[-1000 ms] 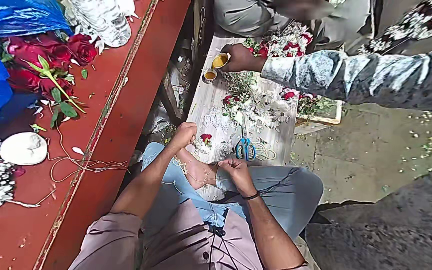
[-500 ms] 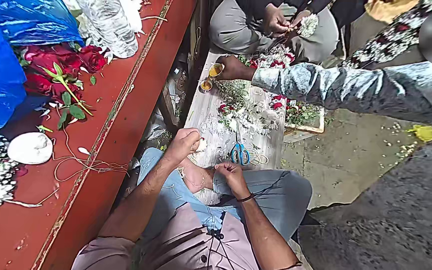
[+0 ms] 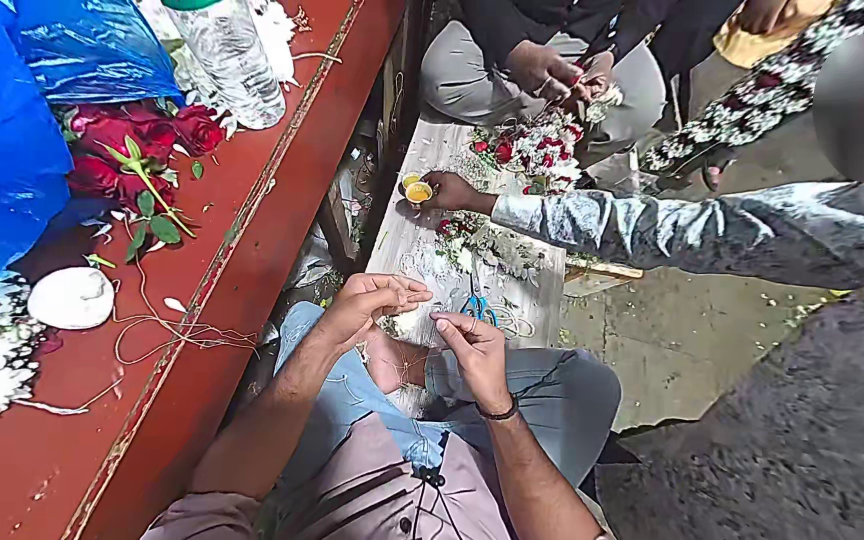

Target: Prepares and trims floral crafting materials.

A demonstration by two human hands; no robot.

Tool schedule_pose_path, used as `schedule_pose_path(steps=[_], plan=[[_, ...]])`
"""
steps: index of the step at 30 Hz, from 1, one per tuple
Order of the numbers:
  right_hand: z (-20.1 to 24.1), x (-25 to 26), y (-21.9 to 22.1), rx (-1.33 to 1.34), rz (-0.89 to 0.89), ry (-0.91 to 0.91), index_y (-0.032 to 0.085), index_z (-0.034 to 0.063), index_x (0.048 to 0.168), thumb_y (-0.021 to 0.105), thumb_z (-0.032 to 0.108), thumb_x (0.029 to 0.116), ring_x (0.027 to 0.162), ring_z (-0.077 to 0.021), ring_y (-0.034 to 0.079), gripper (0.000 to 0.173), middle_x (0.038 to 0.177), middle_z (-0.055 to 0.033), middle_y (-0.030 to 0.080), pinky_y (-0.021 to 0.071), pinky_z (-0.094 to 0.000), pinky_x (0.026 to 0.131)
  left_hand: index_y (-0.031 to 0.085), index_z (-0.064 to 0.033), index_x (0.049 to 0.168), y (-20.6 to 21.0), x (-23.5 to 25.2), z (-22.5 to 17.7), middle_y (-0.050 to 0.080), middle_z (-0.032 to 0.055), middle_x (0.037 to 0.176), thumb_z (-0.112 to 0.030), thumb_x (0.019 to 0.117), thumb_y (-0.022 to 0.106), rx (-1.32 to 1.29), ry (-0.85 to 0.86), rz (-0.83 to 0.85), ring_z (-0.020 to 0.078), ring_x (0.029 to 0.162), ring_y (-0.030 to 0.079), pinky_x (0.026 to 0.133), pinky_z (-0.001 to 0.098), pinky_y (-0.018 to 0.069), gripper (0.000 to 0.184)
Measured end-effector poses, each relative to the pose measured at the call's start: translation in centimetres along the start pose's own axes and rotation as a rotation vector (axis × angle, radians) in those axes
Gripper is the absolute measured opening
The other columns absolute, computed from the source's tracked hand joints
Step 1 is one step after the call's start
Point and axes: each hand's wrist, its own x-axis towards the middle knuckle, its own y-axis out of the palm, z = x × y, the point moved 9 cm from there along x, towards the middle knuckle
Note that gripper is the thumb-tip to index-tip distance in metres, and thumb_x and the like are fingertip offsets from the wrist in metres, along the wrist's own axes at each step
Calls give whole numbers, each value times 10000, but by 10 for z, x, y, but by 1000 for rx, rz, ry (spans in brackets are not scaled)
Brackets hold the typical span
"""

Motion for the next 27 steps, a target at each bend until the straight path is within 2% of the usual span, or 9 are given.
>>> schedule_pose_path(steps=[4,7,11,15,18,21,22,24,27], plan=[[44,15,16,-297,27,-273,793,63,1105,659,97,990,696,-58,641,180,851,-29,740,556,-248,641,625,28,859,8,-3,5,661,233,1269,-32,945,417,-119,-36,68,317,1175,655,1041,471,520,233],[53,22,30,-589,68,-395,807,157,1129,652,177,995,647,-84,575,206,727,16,642,507,-297,613,575,-49,809,10,-4,9,690,121,1045,-34,926,459,-91,-73,53,194,981,673,939,400,551,166],[48,21,40,-746,111,-406,815,183,1087,636,215,1000,752,-103,675,201,900,9,754,572,-339,694,564,-27,841,10,-5,10,687,150,1097,-27,946,457,-69,-98,9,209,989,675,925,395,555,150],[41,17,38,-693,89,-379,812,141,1028,623,214,1006,731,-103,655,204,828,5,722,557,-328,680,577,-15,863,12,-6,14,687,158,1099,-63,971,447,-15,-107,22,221,1001,673,929,405,553,176],[38,18,32,-625,66,-337,806,114,1010,618,203,1006,694,-88,629,209,768,8,685,545,-310,655,609,-25,1074,8,-7,8,698,136,1040,-124,1002,461,205,-46,-33,233,911,703,846,405,605,192],[34,19,27,-568,69,-289,793,99,972,608,193,1009,677,-77,609,211,757,12,666,533,-297,638,605,-115,1342,11,-13,-6,729,26,1111,-185,982,632,580,166,-39,137,858,707,743,323,612,368],[32,19,27,-546,77,-272,793,96,966,604,189,1007,682,-73,604,215,763,12,663,529,-290,636,639,-108,1327,14,-16,-10,717,11,1090,-210,982,655,680,269,-29,110,867,693,751,311,610,360],[28,20,28,-506,107,-245,793,95,967,611,192,1002,733,-78,613,209,806,1,662,537,-287,664,738,-90,1167,18,-21,-18,728,12,1060,-217,1001,659,803,451,-32,72,884,693,769,278,614,223],[24,20,32,-490,129,-221,793,100,972,636,218,1002,770,-87,614,199,862,-10,652,543,-290,675,777,-89,1050,15,-25,-21,746,9,1025,-212,1017,643,878,537,-59,37,858,682,763,231,586,184]])
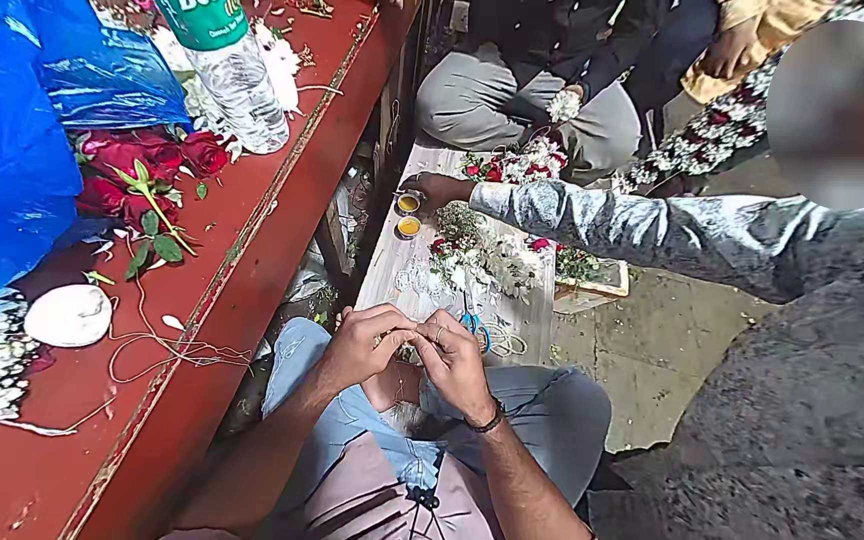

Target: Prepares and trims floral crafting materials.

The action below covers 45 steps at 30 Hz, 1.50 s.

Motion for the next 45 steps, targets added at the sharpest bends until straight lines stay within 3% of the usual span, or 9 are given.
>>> schedule_pose_path(steps=[7,11,15,19,22,26,28,39,45], plan=[[-1,-1,9,-6,51,34,773,110,967,601,212,1023,861,-79,683,207,1006,-8,725,594,-297,743,667,-120,998,13,-6,12,661,26,863,-329,1092,390,327,-100,58,156,801,646,744,402,530,360],[-14,-5,17,9,117,120,762,124,992,563,268,1040,745,-72,672,250,840,23,727,575,-326,699,618,-82,951,24,-12,17,638,68,797,-253,1074,329,354,-140,107,206,781,651,786,445,516,358],[-23,-6,21,229,135,177,761,71,1011,578,176,1038,791,-78,672,213,897,-14,732,572,-284,735,662,-55,864,20,-17,36,551,-16,656,-197,1054,482,-203,-288,-7,71,591,518,596,261,451,298],[-33,-9,29,279,115,179,771,52,980,597,159,1025,792,-87,640,209,880,-23,694,549,-265,732,749,-34,836,18,-21,47,621,-5,627,-83,900,727,-705,-438,-245,32,488,481,467,201,405,84],[-30,-13,35,171,142,143,761,74,914,588,189,1022,792,-88,627,235,845,-12,674,533,-285,733,803,-56,896,11,-18,50,736,21,761,-112,909,747,-398,-329,-259,53,622,624,620,238,527,81],[-41,-14,28,153,107,223,752,80,883,579,177,1000,698,-64,609,230,790,8,677,516,-270,649,787,-124,994,22,-21,51,736,-2,883,-246,1028,585,132,-122,-85,66,794,662,768,302,553,239],[-48,-14,25,157,94,254,723,92,821,568,162,965,637,-60,584,223,718,21,652,486,-279,596,755,-69,1013,33,-24,44,728,62,903,-213,1056,520,155,-40,26,137,857,692,829,346,573,279],[-54,-18,36,209,270,281,615,112,675,602,179,909,546,-61,485,245,591,44,522,390,-294,522,632,-58,700,40,-28,36,582,45,638,-161,905,633,46,54,236,131,602,550,584,314,461,230],[-55,-18,32,276,266,292,591,109,653,596,140,910,532,-49,473,259,575,49,512,378,-274,513,754,-66,966,46,-33,39,716,66,882,-246,1045,548,63,36,353,155,872,686,861,357,559,284]])
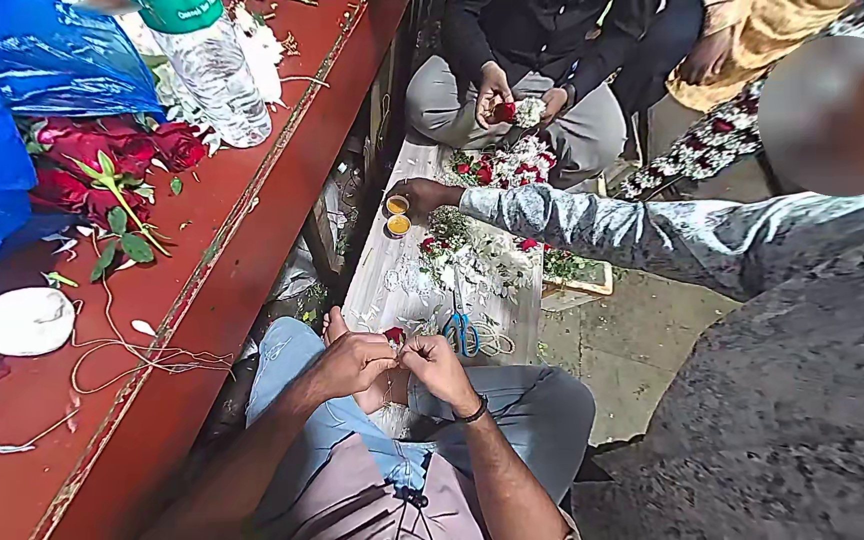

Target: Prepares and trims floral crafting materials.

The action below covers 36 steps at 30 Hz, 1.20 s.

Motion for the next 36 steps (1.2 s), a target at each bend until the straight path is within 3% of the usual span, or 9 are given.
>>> schedule_pose_path(steps=[4,7,14,19,22,27,31,34,36], plan=[[1,1,4,54,29,-9,560,110,642,591,110,910,529,-38,451,270,574,56,494,359,-261,510,710,-44,810,-3,-3,-1,641,53,725,-166,934,631,-100,29,-126,111,677,591,640,278,496,191],[2,1,6,69,40,-1,600,92,665,586,103,915,544,-41,472,250,590,48,524,377,-261,522,674,-48,723,-5,-4,4,608,24,675,-143,878,694,-221,-18,-195,65,628,539,586,240,443,182],[4,-1,2,240,4,30,676,80,725,576,64,924,534,1,465,223,610,76,570,381,-210,515,741,-15,893,-8,-10,22,723,25,798,-109,878,780,-732,-211,-356,72,685,652,649,251,556,103],[7,2,-4,308,-83,29,685,86,721,556,49,922,508,0,432,241,604,68,570,348,-205,483,670,-74,945,8,-10,29,625,3,800,-115,944,685,-1146,-243,-439,57,639,535,595,229,449,44],[4,2,-10,303,-119,25,671,90,701,556,50,920,485,-4,404,250,576,70,539,318,-206,464,660,-122,949,7,-9,28,626,1,856,-133,936,704,-1258,-200,-455,61,672,537,618,239,452,47],[13,-1,-13,296,-145,-28,644,94,676,562,33,903,496,1,421,249,575,70,538,332,-201,470,675,-141,922,-1,-9,22,634,-7,866,-138,912,739,-1247,-170,-478,72,726,570,668,248,479,65],[20,-4,-12,446,-182,-44,644,95,679,554,32,910,500,-19,444,255,593,49,559,357,-206,473,664,-91,946,-18,-13,30,639,29,864,-61,920,693,-1015,-232,-642,113,744,597,707,292,526,48],[38,-7,-28,664,-245,-29,690,97,775,541,130,977,509,-38,453,253,625,22,570,387,-218,495,600,-23,1048,-22,-18,46,652,106,851,-67,1035,550,-820,-426,-726,179,705,627,657,334,560,68],[64,-10,-47,722,-262,-57,700,87,872,538,199,1023,556,-74,505,248,686,-10,586,440,-245,530,626,7,1024,-7,-14,42,707,122,861,-99,1033,535,-773,-509,-590,194,735,669,668,344,565,140]])
